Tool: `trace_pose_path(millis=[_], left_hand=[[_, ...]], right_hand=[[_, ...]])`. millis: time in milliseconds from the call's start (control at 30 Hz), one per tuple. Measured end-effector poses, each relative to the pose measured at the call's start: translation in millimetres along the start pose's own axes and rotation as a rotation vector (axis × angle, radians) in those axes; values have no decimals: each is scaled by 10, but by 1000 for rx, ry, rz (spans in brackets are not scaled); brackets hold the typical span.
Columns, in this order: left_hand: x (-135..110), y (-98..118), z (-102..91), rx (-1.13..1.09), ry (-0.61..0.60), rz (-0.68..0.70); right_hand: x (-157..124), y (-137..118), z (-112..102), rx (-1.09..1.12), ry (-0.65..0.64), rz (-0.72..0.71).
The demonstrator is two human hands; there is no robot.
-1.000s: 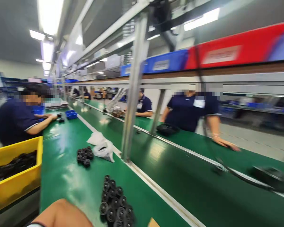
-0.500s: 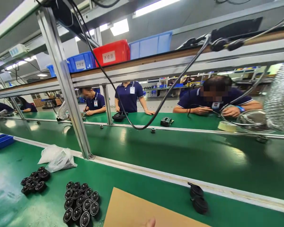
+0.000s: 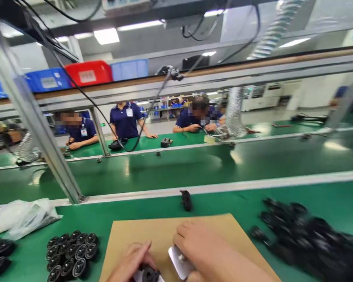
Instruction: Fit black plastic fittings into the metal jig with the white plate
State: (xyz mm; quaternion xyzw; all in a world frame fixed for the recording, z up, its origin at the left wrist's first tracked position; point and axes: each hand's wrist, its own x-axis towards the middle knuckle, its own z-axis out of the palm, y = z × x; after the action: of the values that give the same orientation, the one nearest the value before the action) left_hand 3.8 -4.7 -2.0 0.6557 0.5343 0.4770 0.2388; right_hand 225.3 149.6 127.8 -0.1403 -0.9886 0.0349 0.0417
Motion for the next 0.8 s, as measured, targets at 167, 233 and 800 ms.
trace_pose_path(millis=[167, 233, 800], left_hand=[[-206, 269, 30, -90, 382, 238], [-222, 344, 44, -122, 479, 174], [-194, 278, -13, 173, 316, 53]], right_hand=[[-49, -48, 96, 479, -1, 73], [13, -158, 186, 689, 94, 51], [37, 1032, 304, 339, 971, 496]])
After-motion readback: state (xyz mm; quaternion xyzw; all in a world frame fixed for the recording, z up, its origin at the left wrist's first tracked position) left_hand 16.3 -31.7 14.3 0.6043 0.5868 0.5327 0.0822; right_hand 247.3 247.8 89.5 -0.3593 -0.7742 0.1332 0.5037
